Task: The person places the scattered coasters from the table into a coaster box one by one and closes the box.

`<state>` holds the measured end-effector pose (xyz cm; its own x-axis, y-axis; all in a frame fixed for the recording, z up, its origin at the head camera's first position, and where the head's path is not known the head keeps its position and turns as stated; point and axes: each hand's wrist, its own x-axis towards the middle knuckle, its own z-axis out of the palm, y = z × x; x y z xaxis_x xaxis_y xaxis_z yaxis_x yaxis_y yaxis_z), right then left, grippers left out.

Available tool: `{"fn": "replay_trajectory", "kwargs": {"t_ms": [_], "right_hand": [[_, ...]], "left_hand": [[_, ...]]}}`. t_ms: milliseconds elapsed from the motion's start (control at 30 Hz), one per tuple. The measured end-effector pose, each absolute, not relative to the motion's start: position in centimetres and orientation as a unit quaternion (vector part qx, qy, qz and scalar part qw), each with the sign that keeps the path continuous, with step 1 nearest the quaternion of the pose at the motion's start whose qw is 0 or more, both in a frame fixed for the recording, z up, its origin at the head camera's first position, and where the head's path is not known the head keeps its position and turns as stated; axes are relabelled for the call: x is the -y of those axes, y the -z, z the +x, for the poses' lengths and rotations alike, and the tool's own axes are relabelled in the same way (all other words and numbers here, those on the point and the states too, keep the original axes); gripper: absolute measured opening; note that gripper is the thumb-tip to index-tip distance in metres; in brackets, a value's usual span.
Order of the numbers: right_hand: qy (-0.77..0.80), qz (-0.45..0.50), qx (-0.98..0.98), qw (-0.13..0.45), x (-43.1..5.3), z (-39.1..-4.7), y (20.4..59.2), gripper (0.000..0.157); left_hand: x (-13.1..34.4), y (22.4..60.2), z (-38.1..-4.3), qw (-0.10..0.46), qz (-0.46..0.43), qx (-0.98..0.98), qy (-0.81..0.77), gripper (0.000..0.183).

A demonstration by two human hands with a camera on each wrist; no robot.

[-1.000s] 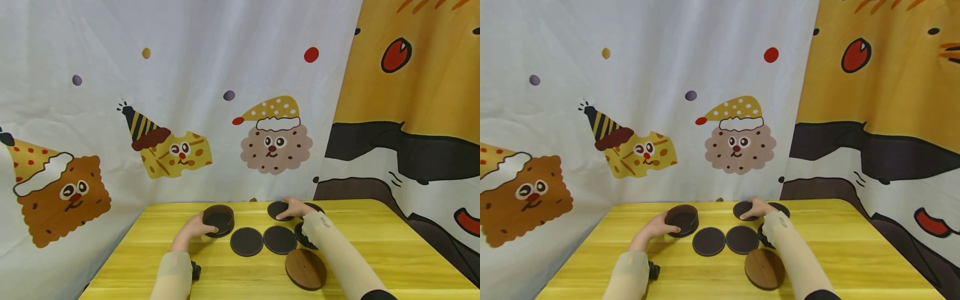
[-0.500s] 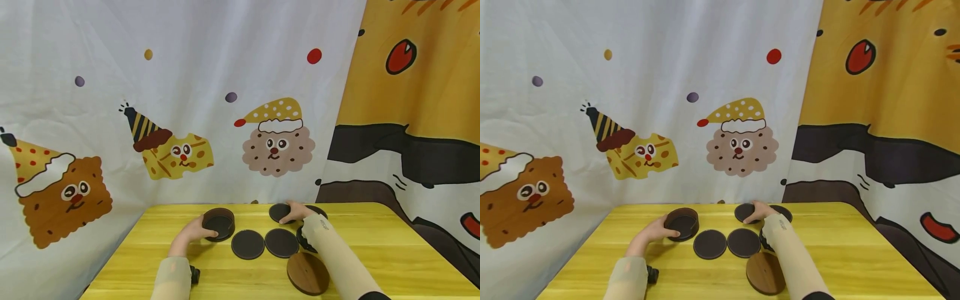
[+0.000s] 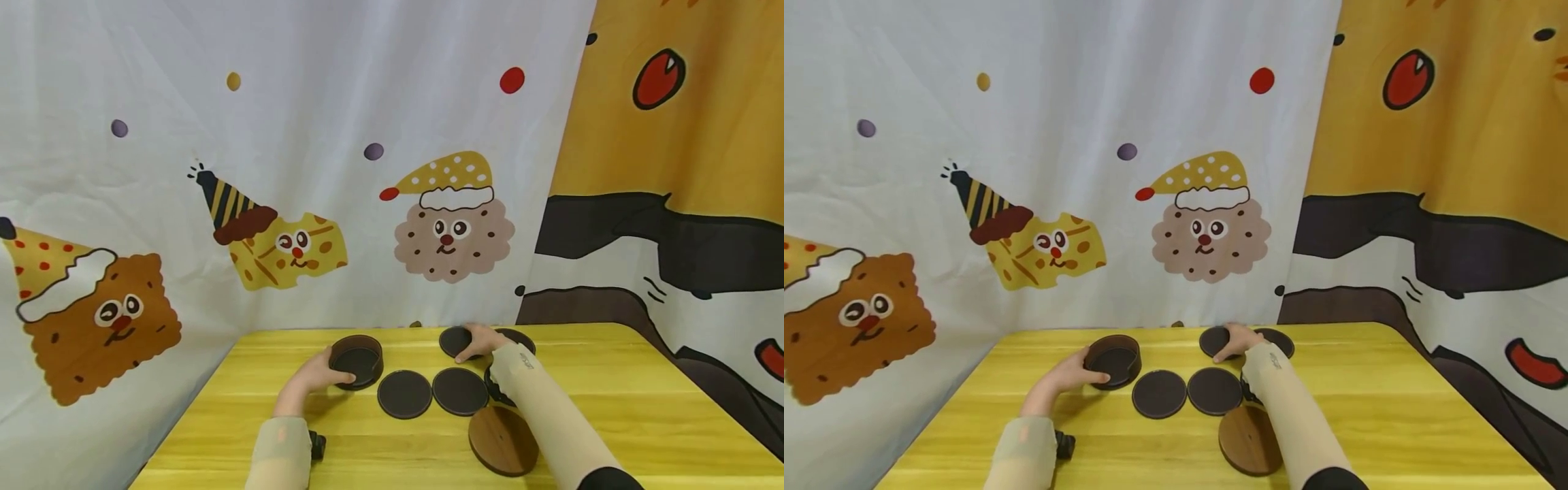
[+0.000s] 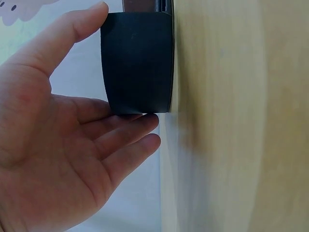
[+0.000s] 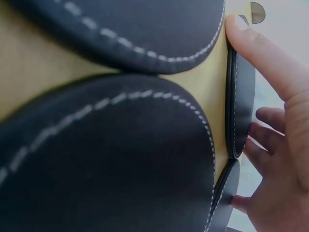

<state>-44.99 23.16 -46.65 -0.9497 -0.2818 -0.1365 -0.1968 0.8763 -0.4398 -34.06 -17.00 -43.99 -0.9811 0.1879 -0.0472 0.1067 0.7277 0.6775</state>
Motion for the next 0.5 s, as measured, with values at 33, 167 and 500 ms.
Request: {"fn": "replay_trajectory", "kwargs": {"t_ms": [33, 167, 500], "right_hand": [[0.217, -0.124, -0.964, 0.095, -23.12, -44.92, 46.58, 0.103], [0.221, -0.133, -0.963, 0.083, -23.08, -44.88, 46.62, 0.103], [0.264, -0.150, -0.950, 0.075, -23.19, -44.76, 46.33, 0.095]], "left_hand": [[16.99, 43.94, -34.06, 0.056, 0.079, -0.928, -0.360, 0.097], [16.97, 43.76, -33.98, 0.055, 0.080, -0.928, -0.359, 0.097], [17.05, 43.71, -33.75, 0.053, 0.090, -0.925, -0.366, 0.097]]}}
